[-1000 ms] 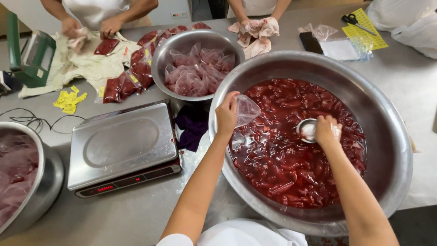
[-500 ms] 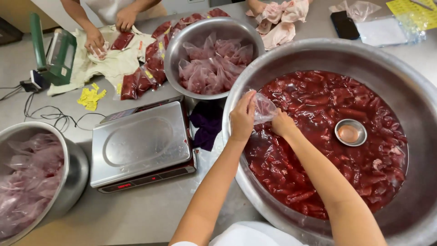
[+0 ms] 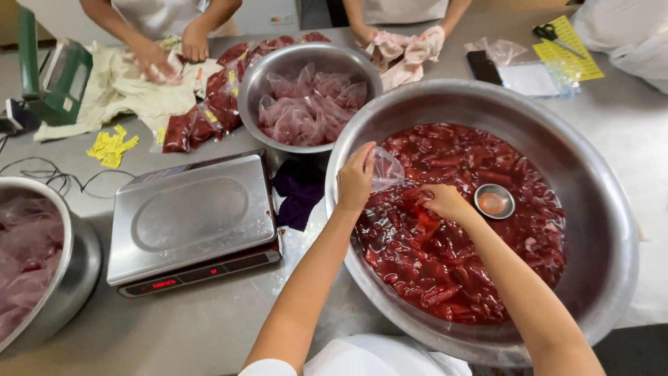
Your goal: Scooping marinated meat into plastic bags and weighing them on a digital scale for portioning.
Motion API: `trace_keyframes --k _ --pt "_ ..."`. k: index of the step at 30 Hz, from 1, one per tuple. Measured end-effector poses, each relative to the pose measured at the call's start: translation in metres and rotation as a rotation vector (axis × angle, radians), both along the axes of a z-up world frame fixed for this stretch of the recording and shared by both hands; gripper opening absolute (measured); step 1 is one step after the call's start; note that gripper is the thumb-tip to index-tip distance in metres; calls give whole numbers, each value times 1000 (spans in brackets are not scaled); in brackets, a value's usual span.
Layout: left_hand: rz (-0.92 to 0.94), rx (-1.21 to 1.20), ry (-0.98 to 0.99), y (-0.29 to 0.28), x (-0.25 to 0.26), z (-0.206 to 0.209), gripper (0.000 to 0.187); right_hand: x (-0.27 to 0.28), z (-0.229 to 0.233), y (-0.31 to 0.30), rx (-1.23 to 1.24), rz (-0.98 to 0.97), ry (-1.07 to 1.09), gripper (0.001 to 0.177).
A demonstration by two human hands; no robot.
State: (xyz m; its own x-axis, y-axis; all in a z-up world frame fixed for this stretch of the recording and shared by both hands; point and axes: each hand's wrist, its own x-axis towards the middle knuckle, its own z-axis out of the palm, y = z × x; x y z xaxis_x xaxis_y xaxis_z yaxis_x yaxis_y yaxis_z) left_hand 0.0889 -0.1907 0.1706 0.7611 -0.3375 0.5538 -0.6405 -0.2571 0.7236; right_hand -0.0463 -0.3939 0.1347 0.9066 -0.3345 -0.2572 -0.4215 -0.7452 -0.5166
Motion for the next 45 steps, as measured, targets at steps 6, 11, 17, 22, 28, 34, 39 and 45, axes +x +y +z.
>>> trace_keyframes --k 6,11,17,22,28,34,39,45 --pt "26 -7 -41 -2 -3 -6 26 -3 -22 -27 -82 25 22 45" --pt "32 -14 -32 -13 1 -19 26 -20 36 -8 12 -106 -3 45" --pt "-28 27 21 -23 1 -30 31 -38 160 34 214 -178 -110 42" --pt "-18 113 79 -30 4 -37 35 -19 189 16 268 -23 -238 39" --pt "-79 105 257 -46 9 -53 28 5 187 78 452 12 -298 36" --pt "8 156 499 -42 23 -61 25 57 61 86 554 -247 -521 49" --pt "-77 77 401 -35 14 -48 27 81 -11 58 94 -173 -90 46" --pt "-220 268 240 -24 -21 -1 29 60 51 102 -106 50 128 46"
